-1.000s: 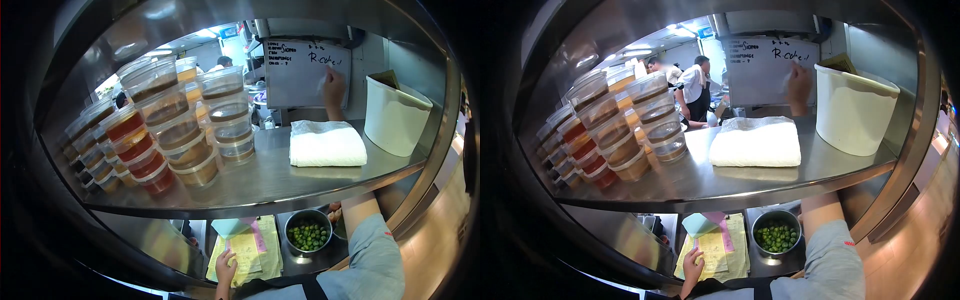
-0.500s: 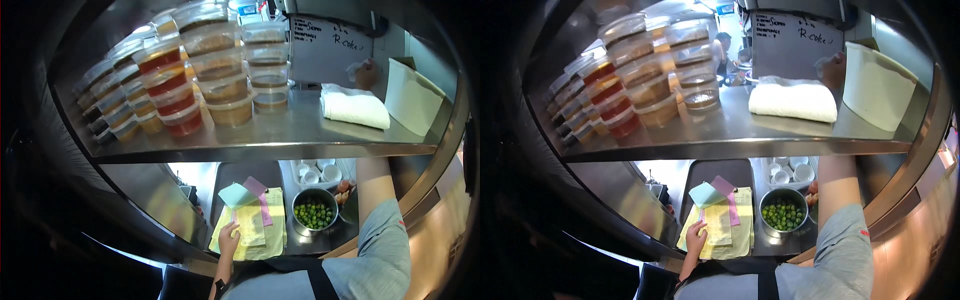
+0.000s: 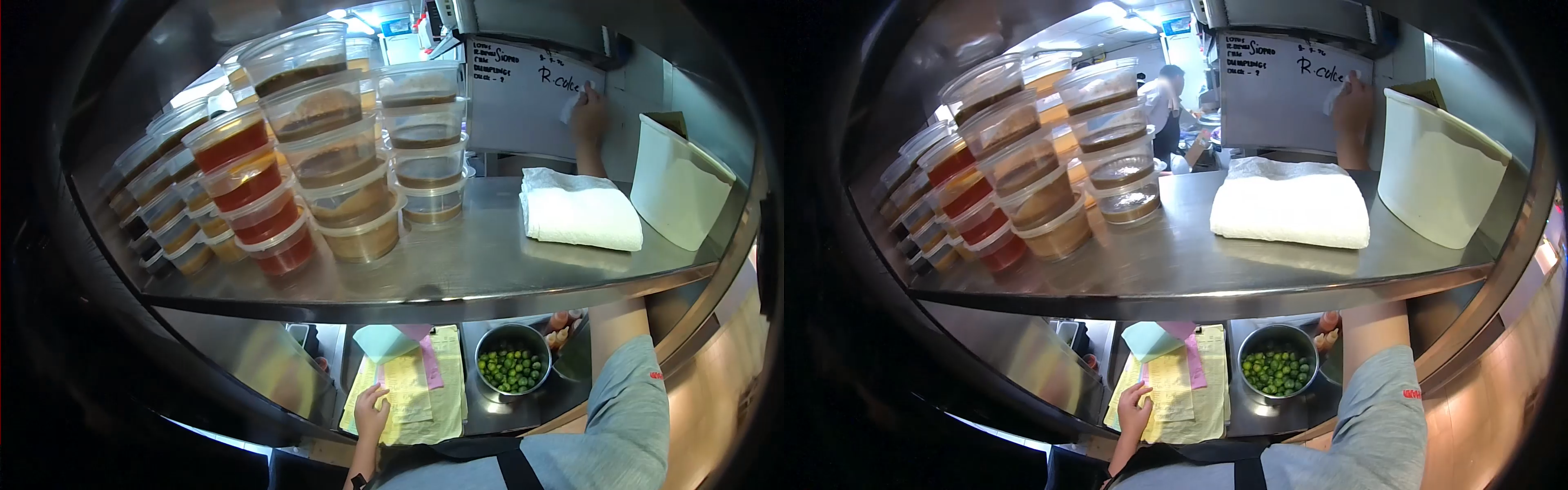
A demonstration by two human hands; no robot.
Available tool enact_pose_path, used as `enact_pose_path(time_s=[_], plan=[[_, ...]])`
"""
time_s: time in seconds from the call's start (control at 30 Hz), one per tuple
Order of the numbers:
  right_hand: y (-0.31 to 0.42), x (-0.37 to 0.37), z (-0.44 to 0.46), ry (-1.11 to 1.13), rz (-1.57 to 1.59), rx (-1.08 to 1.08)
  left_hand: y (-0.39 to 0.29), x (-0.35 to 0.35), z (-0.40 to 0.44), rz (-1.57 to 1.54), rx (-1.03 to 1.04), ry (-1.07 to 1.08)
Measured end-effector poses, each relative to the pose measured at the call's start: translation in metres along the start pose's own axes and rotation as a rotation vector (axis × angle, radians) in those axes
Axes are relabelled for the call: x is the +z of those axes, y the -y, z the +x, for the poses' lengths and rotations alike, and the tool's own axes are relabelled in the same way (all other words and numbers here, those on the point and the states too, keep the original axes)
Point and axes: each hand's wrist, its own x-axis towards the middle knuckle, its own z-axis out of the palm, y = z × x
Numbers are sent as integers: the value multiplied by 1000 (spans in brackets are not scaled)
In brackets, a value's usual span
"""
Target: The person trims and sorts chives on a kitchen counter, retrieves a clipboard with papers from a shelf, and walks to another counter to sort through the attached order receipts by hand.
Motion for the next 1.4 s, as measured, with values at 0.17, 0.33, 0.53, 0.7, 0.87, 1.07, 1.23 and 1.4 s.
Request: enact_pose_path(time_s=[0.17, 0.33, 0.53, 0.7, 0.87, 1.07, 1.23, 1.4], plan=[[40, 0, -10, -4, 168, -72, -1, 1, 1, -16, -13, -7], [78, -17, -26, 98, 336, -195, 2, 2, -1, -35, -6, -21], [81, -37, -43, 214, 452, -271, 6, 3, -3, -24, 1, -21], [68, -24, -19, 105, 299, -120, 7, 2, -4, -63, -49, -42], [65, -14, -16, 105, 341, -156, 4, 1, -3, -44, -20, -40], [80, -24, -17, 208, 506, -217, 6, 4, -4, -63, -34, -41], [78, -39, -58, 315, 528, -437, 11, 6, -5, -87, -42, -45], [68, -39, -60, 282, 592, -211, 8, 3, -5, -69, -16, -49]])
